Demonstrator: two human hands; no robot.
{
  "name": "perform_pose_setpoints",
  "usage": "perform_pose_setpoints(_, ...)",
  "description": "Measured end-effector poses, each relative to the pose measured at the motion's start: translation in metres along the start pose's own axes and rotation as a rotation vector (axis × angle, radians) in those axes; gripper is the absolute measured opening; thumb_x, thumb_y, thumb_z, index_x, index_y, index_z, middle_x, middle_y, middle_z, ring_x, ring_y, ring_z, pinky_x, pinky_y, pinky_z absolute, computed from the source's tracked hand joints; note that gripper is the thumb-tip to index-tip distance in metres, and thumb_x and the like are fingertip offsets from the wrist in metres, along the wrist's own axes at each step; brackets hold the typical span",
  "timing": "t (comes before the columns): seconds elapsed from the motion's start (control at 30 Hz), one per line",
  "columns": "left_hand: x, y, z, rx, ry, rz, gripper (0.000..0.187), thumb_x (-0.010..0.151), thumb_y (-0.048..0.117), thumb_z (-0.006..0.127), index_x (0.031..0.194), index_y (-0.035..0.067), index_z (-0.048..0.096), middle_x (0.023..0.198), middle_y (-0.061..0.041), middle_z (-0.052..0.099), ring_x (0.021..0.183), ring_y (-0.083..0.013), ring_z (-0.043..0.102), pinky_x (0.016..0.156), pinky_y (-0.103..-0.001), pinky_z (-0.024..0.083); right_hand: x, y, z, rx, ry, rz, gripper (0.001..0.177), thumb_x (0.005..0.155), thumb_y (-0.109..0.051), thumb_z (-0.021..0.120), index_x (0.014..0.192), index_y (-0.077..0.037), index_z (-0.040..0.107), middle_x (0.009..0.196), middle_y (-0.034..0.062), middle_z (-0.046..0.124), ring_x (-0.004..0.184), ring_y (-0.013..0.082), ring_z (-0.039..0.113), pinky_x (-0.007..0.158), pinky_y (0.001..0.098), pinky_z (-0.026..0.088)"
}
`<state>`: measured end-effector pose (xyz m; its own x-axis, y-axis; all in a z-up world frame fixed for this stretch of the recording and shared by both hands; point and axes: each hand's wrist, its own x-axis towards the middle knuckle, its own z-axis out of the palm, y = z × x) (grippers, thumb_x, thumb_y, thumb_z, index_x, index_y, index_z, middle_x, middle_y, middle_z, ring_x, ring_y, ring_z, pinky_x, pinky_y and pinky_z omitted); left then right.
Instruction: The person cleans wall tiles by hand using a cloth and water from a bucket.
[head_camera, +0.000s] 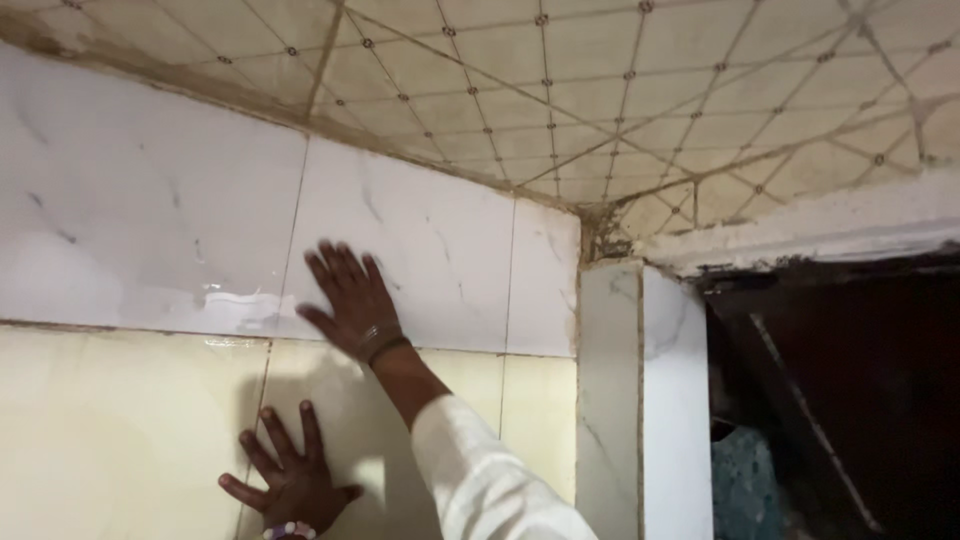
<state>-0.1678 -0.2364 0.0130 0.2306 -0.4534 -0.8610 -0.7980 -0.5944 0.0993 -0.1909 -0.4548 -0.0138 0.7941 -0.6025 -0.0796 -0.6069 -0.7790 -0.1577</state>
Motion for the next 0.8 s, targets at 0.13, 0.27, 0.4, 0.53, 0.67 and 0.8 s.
perform_pose_setpoints(0.13, 0.014, -0.004, 0.039, -0.155, 0.423, 0.041, 0.125, 0.074, 0.063, 0.073, 0.165, 0.023, -0.003, 0.175, -0.017, -0.005, 0.157, -0.0468, -0.008, 0.109, -0.08, 0.0, -0.021, -0.01, -0.004, -0.04, 0.037, -0.108, 0.08, 0.105, -0.052, 0.052, 0.165, -0.006, 0.027, 0.174, 0.0158, 0.023, 0.161, 0.0307, 0.023, 0.132, 0.0462, 0.018)
perform_pose_setpoints(0.27, 0.002, -0.037, 0.061, -0.876, 0.957, 0.331, 0.08, 0.095, 0.031, 0.043, 0.164, 0.0, 0.018, 0.171, -0.024, 0.024, 0.159, -0.0419, 0.026, 0.122, -0.076, 0.009, -0.14, -0.061, -0.023, -0.032, -0.113, -0.456, 0.07, 0.095, -0.041, 0.062, 0.152, -0.003, 0.048, 0.161, 0.0143, 0.048, 0.153, 0.0306, 0.045, 0.133, 0.0428, 0.031)
perform_pose_setpoints(0.4, -0.002, -0.073, 0.0, -1.184, 1.242, 0.354, 0.053, 0.123, 0.031, 0.035, 0.154, -0.012, 0.037, 0.152, -0.038, 0.048, 0.149, -0.049, 0.05, 0.125, -0.051, 0.042, -0.225, -0.128, 0.01, 0.336, -0.371, -0.635, 0.067, 0.09, -0.046, 0.065, 0.142, -0.006, 0.051, 0.149, 0.0139, 0.055, 0.139, 0.0291, 0.051, 0.125, 0.046, 0.031)
perform_pose_setpoints(0.53, -0.034, -0.097, -0.057, -1.091, 1.148, 0.339, 0.05, 0.119, 0.029, 0.033, 0.148, -0.009, 0.049, 0.145, -0.034, 0.057, 0.136, -0.0434, 0.059, 0.115, -0.051, 0.048, -0.192, -0.153, 0.069, 0.324, -0.278, -0.786, 0.065, 0.088, -0.053, 0.062, 0.143, -0.019, 0.054, 0.154, 0.0064, 0.053, 0.146, 0.0254, 0.047, 0.129, 0.0456, 0.028)
perform_pose_setpoints(0.67, -0.03, -0.102, -0.043, -1.069, 0.925, 0.165, 0.051, 0.105, 0.027, 0.044, 0.145, -0.003, 0.055, 0.127, -0.032, 0.063, 0.113, -0.0482, 0.057, 0.105, -0.056, 0.042, -0.088, -0.044, 0.056, -0.154, -0.147, -0.218, 0.087, 0.092, -0.048, 0.063, 0.168, -0.016, 0.034, 0.176, 0.0044, 0.03, 0.162, 0.0209, 0.026, 0.136, 0.0455, 0.016)
perform_pose_setpoints(0.8, 0.002, -0.1, -0.011, -0.653, 1.084, 0.308, 0.058, 0.105, 0.034, 0.052, 0.15, -0.004, 0.049, 0.146, -0.029, 0.054, 0.141, -0.0457, 0.045, 0.12, -0.059, 0.027, -0.024, 0.057, -0.005, -0.134, -0.164, -0.071, 0.083, 0.103, -0.061, 0.042, 0.167, -0.011, 0.024, 0.174, 0.0109, 0.018, 0.159, 0.0285, 0.015, 0.126, 0.0525, 0.01)
